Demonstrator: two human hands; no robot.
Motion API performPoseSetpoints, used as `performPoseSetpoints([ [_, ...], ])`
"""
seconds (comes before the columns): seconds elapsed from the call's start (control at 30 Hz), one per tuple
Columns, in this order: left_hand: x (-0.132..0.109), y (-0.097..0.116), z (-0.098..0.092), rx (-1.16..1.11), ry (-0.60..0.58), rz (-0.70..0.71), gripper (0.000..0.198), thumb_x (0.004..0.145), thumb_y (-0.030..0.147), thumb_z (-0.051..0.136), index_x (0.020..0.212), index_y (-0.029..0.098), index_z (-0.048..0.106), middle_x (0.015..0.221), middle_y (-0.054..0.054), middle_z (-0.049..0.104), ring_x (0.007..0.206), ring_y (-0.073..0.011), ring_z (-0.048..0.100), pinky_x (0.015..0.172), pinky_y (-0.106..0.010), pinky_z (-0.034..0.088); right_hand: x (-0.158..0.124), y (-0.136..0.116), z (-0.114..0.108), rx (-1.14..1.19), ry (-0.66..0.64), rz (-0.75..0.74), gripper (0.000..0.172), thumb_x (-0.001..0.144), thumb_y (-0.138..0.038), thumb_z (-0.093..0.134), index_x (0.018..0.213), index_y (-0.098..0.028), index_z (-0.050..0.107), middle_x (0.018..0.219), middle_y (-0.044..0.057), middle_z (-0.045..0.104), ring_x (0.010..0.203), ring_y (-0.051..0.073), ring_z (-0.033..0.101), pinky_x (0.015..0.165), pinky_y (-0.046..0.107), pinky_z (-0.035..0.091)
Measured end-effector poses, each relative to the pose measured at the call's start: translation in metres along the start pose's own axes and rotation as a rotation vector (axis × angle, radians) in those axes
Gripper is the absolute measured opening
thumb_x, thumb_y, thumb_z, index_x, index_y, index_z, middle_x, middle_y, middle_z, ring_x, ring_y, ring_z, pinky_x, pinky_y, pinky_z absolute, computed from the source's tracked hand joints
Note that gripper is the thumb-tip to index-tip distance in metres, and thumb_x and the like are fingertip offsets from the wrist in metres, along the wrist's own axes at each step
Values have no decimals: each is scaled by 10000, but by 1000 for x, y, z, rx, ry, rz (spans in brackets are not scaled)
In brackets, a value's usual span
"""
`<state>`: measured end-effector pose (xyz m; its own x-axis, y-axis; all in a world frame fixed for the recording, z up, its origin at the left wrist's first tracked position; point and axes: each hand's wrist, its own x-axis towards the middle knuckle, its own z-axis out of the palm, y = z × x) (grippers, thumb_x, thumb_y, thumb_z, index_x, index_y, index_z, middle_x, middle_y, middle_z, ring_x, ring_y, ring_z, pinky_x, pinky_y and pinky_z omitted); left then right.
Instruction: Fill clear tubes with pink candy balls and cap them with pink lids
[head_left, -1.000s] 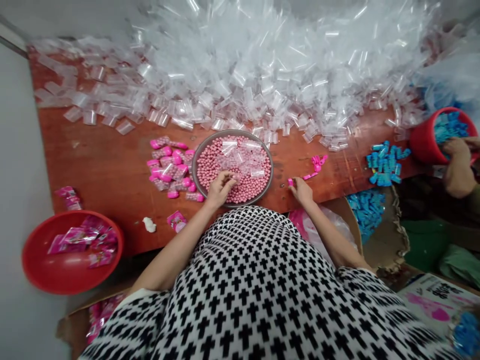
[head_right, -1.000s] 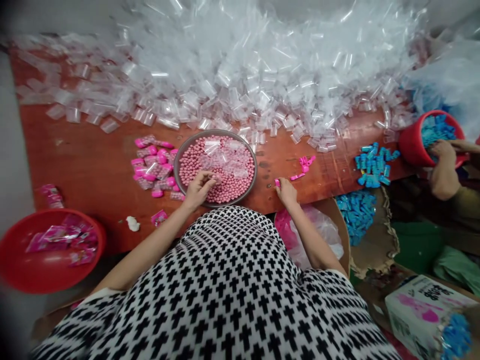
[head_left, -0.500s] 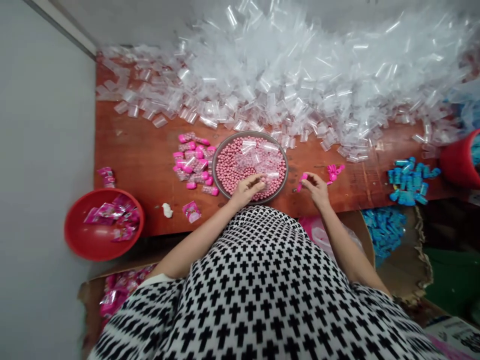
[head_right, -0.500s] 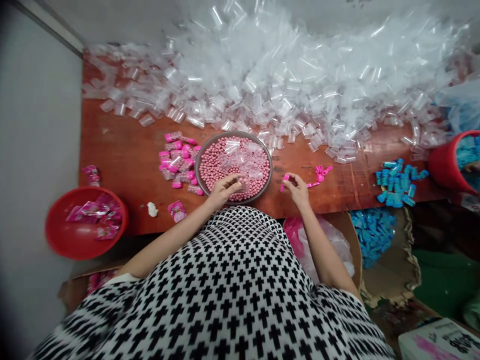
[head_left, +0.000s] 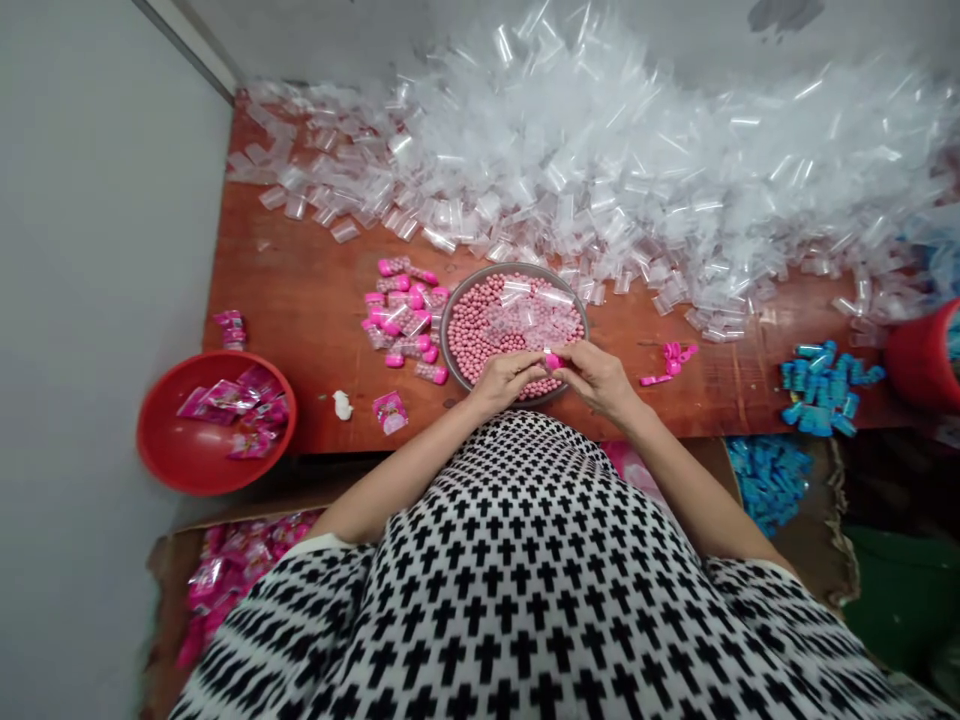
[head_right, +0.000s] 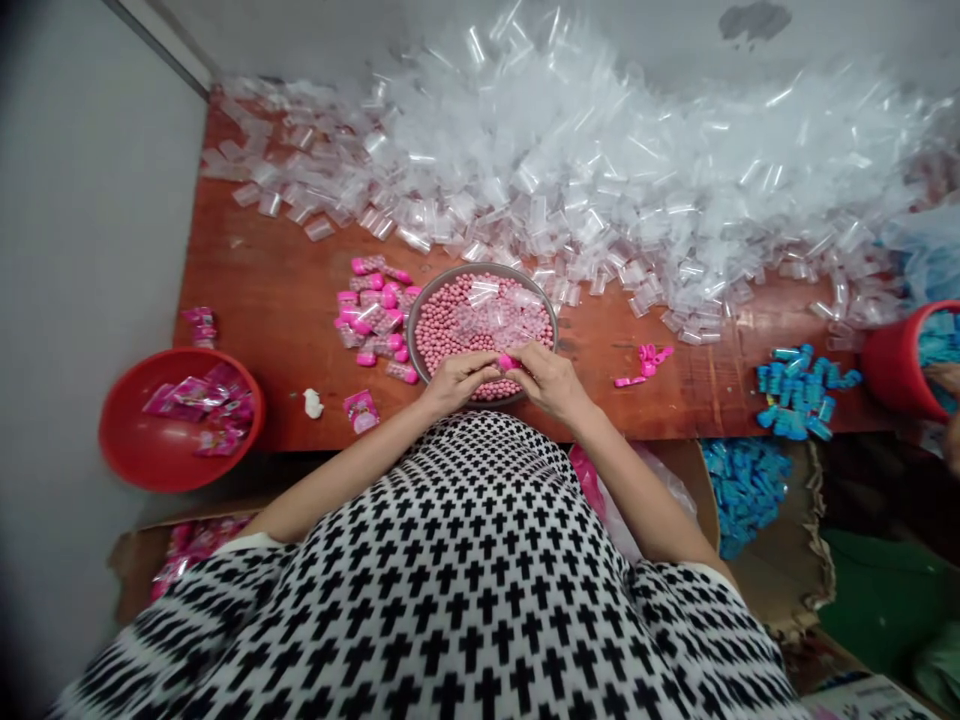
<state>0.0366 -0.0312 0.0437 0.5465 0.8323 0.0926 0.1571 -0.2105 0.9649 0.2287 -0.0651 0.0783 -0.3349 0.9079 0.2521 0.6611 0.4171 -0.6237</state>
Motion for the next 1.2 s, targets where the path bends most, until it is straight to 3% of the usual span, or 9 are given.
performPoseSetpoints([
  [0.2,2,-3,0,95,-23,79,291,862,403,551,991,202,716,904,-46,733,808,-153,672,747,-239,488,-7,-9,2,-124,-79,26,239,933,-303,440,1088,-190,583,848,73,587,800,184,551,716,283,468],
  [0.37,4,-2,-1,40,-47,-7,271,820,427,596,938,227,736,863,-32,736,790,-169,674,756,-261,494,-4,-11,2,7,-109,146,262,911,-340,478,1087,-213,623,888,80,622,830,193,569,776,313,475],
  [0.53,2,-2,-3,-375,93,-247,437,754,493,648,1040,169,712,1029,-68,716,916,-224,670,833,-351,526,-1,-8,-5,583,-19,387,396,747,-380,714,1122,-280,641,1096,30,662,994,192,597,911,354,468],
  [0.63,0,-4,-4,-494,209,-334,508,702,508,695,1061,149,702,1039,-82,712,906,-237,669,830,-385,534,-7,-1,-4,936,23,542,427,654,-326,794,1062,-295,674,1073,-6,680,942,159,626,858,309,496],
  [0.73,-1,-4,-6,-458,179,-268,451,717,494,689,1024,164,718,1022,-78,716,889,-224,665,834,-384,530,-10,5,0,1107,76,625,301,634,-313,804,917,-262,715,882,-29,701,775,108,633,769,246,511],
  [0.8,-1,-1,-7,-345,123,-158,366,752,468,668,978,187,735,976,-70,723,892,-209,651,870,-384,509,-8,5,1,1193,95,658,321,611,-356,811,894,-243,712,872,-21,695,781,110,633,752,238,521],
  [0.93,-1,4,-3,-147,58,7,254,803,421,630,943,243,745,949,-55,712,1017,-202,583,961,-393,449,2,-2,0,1353,-167,742,503,617,-488,768,1023,-207,672,995,55,684,935,205,638,782,349,555],
  [1.03,-3,6,2,-140,64,6,266,827,417,600,983,249,734,1029,-64,676,1059,-201,561,960,-391,449,7,-10,3,1404,-298,828,473,638,-488,740,985,-173,672,900,75,699,917,236,653,800,415,558],
  [1.2,-5,4,4,-152,98,0,280,827,422,597,981,233,734,1020,-74,654,1053,-201,565,969,-384,444,11,-19,18,1440,-134,859,316,594,-402,767,779,-166,668,729,39,688,813,224,667,814,437,564],
])
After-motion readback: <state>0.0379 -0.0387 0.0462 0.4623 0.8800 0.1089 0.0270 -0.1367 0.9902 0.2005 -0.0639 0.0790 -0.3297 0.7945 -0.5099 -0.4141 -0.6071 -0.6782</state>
